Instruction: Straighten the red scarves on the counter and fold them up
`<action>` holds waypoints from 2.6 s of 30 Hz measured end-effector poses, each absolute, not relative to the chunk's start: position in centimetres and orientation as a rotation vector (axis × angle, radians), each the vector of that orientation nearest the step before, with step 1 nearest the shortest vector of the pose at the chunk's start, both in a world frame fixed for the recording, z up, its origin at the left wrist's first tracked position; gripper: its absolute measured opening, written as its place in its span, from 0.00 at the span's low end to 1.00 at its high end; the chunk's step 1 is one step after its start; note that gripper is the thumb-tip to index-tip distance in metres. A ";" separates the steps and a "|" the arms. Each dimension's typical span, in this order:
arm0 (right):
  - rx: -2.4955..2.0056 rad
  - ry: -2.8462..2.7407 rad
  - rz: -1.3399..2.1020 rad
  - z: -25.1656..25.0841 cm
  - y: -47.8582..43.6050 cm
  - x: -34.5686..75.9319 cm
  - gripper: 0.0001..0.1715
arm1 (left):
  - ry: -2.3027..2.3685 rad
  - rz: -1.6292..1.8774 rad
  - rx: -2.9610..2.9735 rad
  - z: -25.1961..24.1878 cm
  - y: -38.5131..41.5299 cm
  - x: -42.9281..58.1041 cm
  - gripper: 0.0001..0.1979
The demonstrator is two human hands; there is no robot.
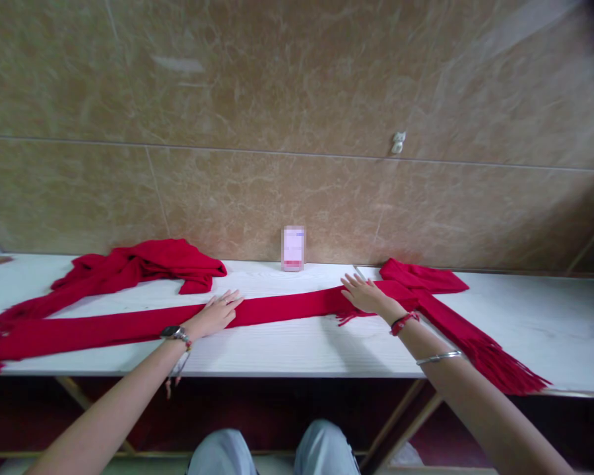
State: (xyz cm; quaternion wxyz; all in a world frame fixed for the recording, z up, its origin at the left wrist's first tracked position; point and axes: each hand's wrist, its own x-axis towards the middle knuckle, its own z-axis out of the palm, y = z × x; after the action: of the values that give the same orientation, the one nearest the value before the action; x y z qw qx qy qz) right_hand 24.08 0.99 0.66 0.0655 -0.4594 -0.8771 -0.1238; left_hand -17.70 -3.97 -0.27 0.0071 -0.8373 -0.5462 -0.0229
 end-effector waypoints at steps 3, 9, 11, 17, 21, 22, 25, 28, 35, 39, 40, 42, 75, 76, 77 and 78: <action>-1.368 -2.694 -0.443 0.7 -0.2 19.2 0.26 | -1.635 -0.232 -2.684 0.0 -2.9 -13.7 0.24; -1.296 -2.768 -0.513 -1.3 -0.4 16.7 0.24 | -1.410 -0.184 -2.792 -1.4 -1.7 -8.6 0.23; -1.390 -2.716 -0.581 -2.0 0.5 19.8 0.22 | -1.355 -0.150 -2.792 -1.8 -1.6 -9.0 0.22; -1.645 -2.658 -0.729 -2.9 3.4 30.9 0.23 | -1.293 -0.105 -2.782 -2.0 -1.3 -10.1 0.23; -1.878 -2.619 -0.613 -2.8 4.2 35.4 0.25 | -1.302 -0.105 -2.787 -1.7 -1.4 -9.8 0.23; -1.945 -2.595 -0.562 -2.6 4.3 36.1 0.25 | -1.308 -0.101 -2.788 -1.7 -1.5 -9.8 0.23; -2.029 -2.446 -0.437 -1.6 4.7 37.3 0.23 | -1.339 -0.091 -2.781 -1.5 -1.8 -9.7 0.22; -1.930 -2.312 -0.381 0.1 4.9 35.7 0.23 | -1.357 -0.108 -2.759 -1.1 -2.2 -9.0 0.22; -1.174 -2.639 -0.070 3.3 3.5 25.0 0.20 | -0.977 -0.198 -2.796 1.2 -1.4 -2.4 0.22; -1.111 -2.679 -0.052 2.7 3.4 22.0 0.17 | -0.828 -0.093 -2.790 2.0 0.0 0.6 0.20; -1.110 -2.669 -0.039 2.3 3.5 21.8 0.17 | -0.812 -0.076 -2.799 2.0 0.4 0.9 0.21; -1.081 -2.657 -0.015 1.5 3.6 21.7 0.16 | -0.820 -0.106 -2.823 1.8 0.9 1.0 0.24; -0.778 -2.609 -0.288 0.2 0.1 24.0 0.20 | -1.007 -0.011 -2.740 2.4 0.8 -1.1 0.09; -0.791 -2.611 -0.292 0.2 0.1 24.0 0.21 | -1.007 0.006 -2.739 2.4 0.8 -1.2 0.09; -0.804 -2.617 -0.295 0.2 0.1 24.0 0.22 | -1.008 0.018 -2.739 2.3 0.8 -1.2 0.10; -0.813 -2.620 -0.300 0.1 0.1 24.0 0.23 | -1.011 0.024 -2.739 2.3 0.8 -1.3 0.10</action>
State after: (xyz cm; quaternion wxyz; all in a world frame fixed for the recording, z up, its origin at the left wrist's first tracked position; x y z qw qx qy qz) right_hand 23.97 0.13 0.12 0.1897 -0.2892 -0.9322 -0.1066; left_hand -1.30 0.78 2.32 0.1108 -0.9323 -0.3443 0.0082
